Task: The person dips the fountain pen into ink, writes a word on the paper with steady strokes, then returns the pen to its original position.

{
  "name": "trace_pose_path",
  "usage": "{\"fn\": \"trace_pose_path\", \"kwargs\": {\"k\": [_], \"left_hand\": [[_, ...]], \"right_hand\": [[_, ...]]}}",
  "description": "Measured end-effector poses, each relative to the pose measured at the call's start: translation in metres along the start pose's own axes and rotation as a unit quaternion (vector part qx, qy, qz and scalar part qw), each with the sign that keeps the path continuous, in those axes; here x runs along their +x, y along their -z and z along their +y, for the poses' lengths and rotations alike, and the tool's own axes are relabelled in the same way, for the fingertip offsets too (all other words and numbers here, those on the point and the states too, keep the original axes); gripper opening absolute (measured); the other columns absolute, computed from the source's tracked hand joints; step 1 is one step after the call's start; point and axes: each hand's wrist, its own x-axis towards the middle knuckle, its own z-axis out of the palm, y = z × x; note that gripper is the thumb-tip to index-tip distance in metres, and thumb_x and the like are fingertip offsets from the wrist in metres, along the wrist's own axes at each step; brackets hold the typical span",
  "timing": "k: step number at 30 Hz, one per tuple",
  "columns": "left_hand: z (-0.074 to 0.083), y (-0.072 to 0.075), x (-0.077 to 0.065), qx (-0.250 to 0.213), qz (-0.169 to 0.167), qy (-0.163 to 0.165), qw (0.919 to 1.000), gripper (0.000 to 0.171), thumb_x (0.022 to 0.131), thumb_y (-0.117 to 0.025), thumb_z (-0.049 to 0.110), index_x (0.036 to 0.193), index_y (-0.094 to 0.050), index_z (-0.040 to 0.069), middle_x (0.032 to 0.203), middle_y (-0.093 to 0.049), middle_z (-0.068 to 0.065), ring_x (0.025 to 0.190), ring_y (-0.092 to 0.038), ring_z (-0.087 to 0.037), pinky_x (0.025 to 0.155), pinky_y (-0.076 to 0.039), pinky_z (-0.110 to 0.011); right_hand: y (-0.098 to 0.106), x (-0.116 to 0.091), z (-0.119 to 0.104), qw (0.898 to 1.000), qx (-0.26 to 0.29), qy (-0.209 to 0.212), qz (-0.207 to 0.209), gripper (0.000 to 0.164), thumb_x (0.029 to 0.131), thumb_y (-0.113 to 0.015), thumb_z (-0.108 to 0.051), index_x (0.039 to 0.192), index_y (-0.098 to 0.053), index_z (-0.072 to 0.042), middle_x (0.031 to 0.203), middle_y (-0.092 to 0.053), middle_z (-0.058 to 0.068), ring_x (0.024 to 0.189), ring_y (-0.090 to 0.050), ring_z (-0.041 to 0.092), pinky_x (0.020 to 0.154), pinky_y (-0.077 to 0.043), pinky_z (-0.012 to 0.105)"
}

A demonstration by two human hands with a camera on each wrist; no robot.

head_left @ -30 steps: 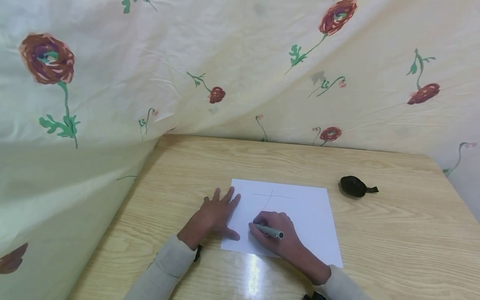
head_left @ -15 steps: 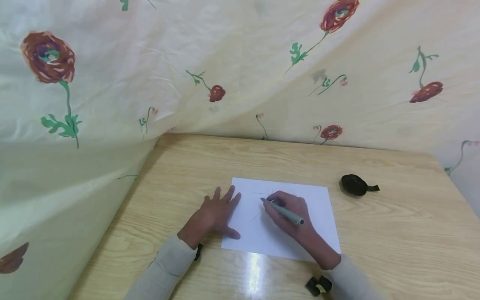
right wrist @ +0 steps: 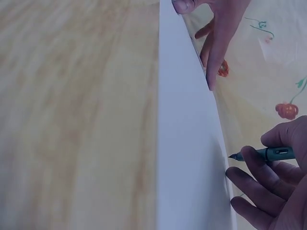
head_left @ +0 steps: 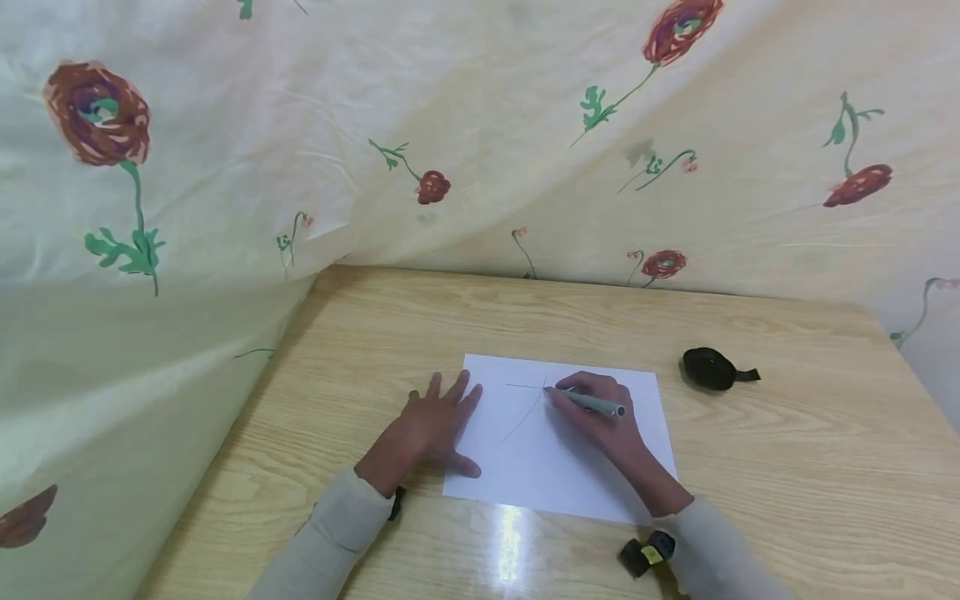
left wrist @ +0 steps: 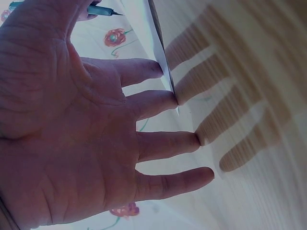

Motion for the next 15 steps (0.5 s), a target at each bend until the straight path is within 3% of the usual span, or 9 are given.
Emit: {"fn": "trace_pose_path", "kwargs": {"k": [15], "left_hand": [[-0.0008,0.0087,0.0004,-0.006,-0.011,0.001,0.9999,0.116,0.071,-0.082,0.061,0.16,-0.023,0.014,0.166,-0.012,-0.013,0.147,-0.012,-0.049,0.107,-0.028,-0.069]], "right_hand": [[0.0031,0.0049,-0.005,1.0,0.008,-0.018,-0.007,0.011,0.083,-0.079,-0.015,0.088,-0.078,-0.006,0.075,-0.073,0.001,0.061,-0.057,0.012,0.058,-0.045,0.024]]}}
